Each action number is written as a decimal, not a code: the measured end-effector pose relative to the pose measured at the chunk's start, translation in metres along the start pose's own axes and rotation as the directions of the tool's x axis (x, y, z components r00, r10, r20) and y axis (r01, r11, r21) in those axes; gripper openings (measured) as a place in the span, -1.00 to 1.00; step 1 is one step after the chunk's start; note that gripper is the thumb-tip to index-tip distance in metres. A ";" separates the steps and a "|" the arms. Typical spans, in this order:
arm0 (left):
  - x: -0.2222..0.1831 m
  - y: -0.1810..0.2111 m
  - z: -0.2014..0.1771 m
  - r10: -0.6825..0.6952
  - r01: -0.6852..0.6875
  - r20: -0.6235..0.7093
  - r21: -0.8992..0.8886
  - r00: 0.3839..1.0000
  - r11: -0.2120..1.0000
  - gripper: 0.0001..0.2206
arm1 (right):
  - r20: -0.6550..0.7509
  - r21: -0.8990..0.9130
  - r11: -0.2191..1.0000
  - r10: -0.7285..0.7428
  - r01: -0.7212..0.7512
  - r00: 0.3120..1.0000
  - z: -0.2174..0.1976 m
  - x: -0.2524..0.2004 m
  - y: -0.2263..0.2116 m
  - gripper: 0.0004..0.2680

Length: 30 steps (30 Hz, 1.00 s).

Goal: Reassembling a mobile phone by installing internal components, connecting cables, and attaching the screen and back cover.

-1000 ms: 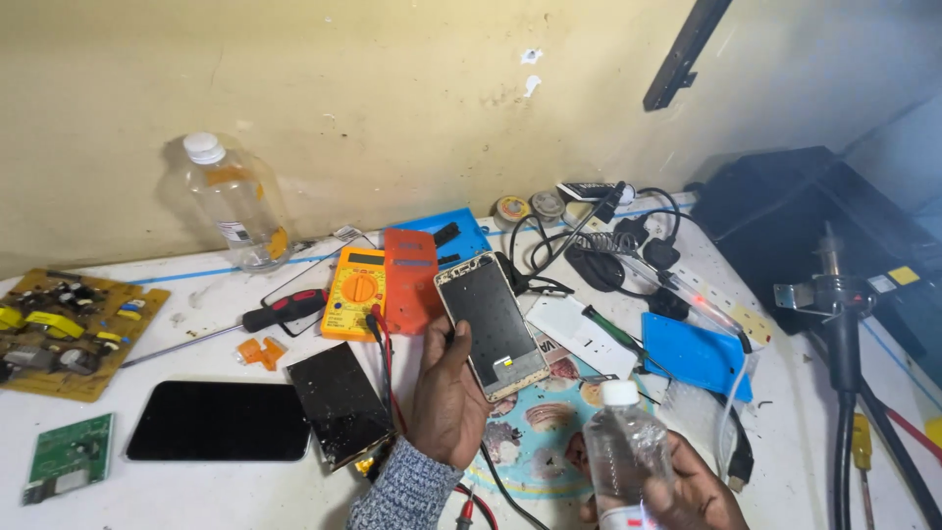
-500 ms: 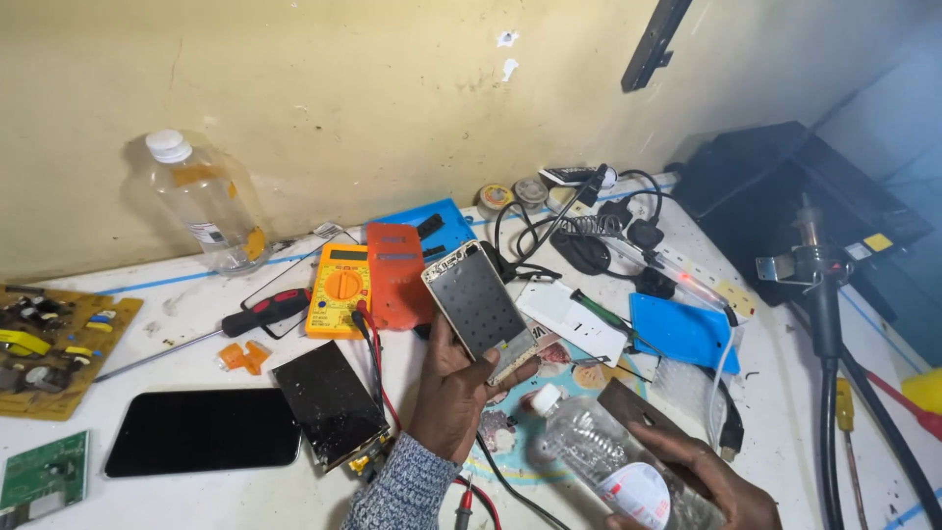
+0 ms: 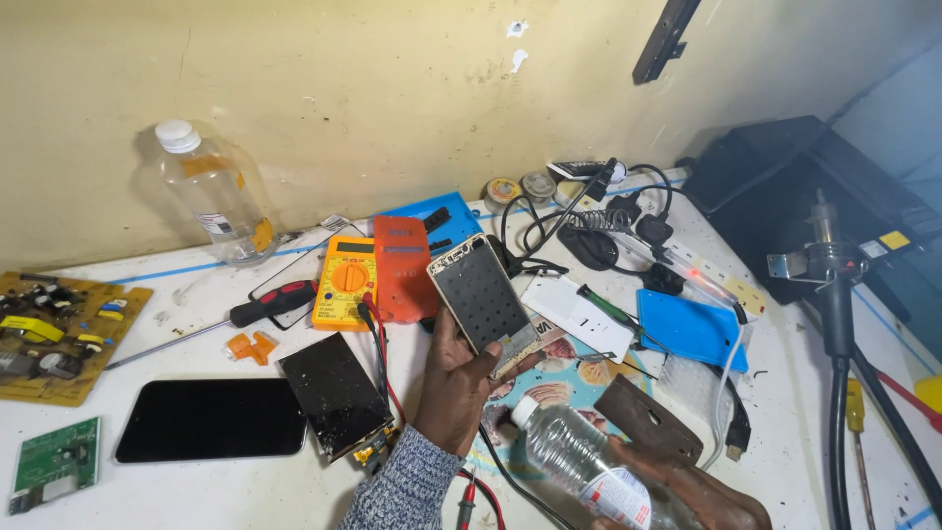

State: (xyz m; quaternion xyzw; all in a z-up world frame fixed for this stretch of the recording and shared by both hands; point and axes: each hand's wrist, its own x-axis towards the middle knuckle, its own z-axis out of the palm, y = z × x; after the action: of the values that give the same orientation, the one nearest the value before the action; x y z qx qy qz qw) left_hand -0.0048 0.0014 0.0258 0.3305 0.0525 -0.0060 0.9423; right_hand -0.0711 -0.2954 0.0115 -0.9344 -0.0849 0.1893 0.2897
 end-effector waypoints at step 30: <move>-0.002 0.002 0.016 -0.001 0.033 -0.122 0.263 0.992 0.964 -0.02 | -0.120 0.167 0.887 0.451 -0.430 0.885 -0.041 -0.017 -0.049 -0.32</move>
State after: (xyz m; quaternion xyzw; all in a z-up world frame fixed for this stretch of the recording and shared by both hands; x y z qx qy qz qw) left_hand -0.0046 -0.0068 0.0400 0.4528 0.1111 -0.0009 0.8847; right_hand -0.0721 -0.2813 0.0760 -0.9191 0.1656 0.1821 0.3077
